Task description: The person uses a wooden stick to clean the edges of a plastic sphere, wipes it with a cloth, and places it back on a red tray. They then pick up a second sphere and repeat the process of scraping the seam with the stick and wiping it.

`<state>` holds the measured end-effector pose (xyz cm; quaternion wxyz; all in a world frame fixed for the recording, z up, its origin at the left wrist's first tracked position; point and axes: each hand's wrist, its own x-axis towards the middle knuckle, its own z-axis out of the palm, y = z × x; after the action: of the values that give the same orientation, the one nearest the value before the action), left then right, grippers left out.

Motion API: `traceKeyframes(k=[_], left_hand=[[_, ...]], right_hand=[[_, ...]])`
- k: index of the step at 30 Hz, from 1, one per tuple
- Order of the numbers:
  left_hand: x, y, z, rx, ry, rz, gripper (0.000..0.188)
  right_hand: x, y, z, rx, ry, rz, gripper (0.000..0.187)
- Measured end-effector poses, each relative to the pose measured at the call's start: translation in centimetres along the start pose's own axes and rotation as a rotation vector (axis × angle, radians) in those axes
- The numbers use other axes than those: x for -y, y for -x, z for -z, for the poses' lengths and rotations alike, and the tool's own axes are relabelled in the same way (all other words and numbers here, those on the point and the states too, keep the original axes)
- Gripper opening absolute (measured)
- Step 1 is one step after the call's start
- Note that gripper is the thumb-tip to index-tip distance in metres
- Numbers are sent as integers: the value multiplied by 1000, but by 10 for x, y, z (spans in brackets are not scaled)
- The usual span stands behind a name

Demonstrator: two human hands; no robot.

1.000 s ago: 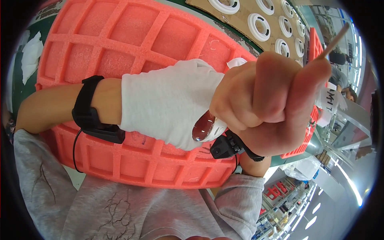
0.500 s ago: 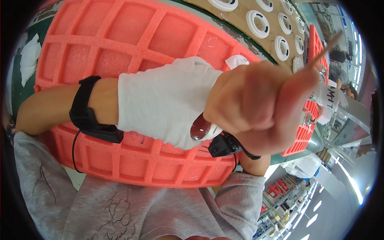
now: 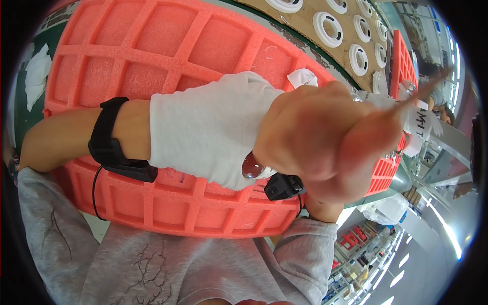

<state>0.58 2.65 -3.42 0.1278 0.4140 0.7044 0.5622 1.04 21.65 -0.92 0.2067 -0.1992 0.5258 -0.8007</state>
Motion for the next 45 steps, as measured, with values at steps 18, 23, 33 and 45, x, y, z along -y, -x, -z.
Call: traceKeyframes(k=[18,23,33,45], left_hand=[[-1,0,7,143,15,120,16],[4,-3,-1,81,16,73,18],[2,2,5,197,9,103,24],[11,-1,-3,-118,-139,-234,22]], right_hand=[[4,-11,7,-13,-74,9,47],[4,4,4,17,43,-35,46],[2,-13,9,7,-117,8,45],[7,-25,8,219,-407,-116,45]])
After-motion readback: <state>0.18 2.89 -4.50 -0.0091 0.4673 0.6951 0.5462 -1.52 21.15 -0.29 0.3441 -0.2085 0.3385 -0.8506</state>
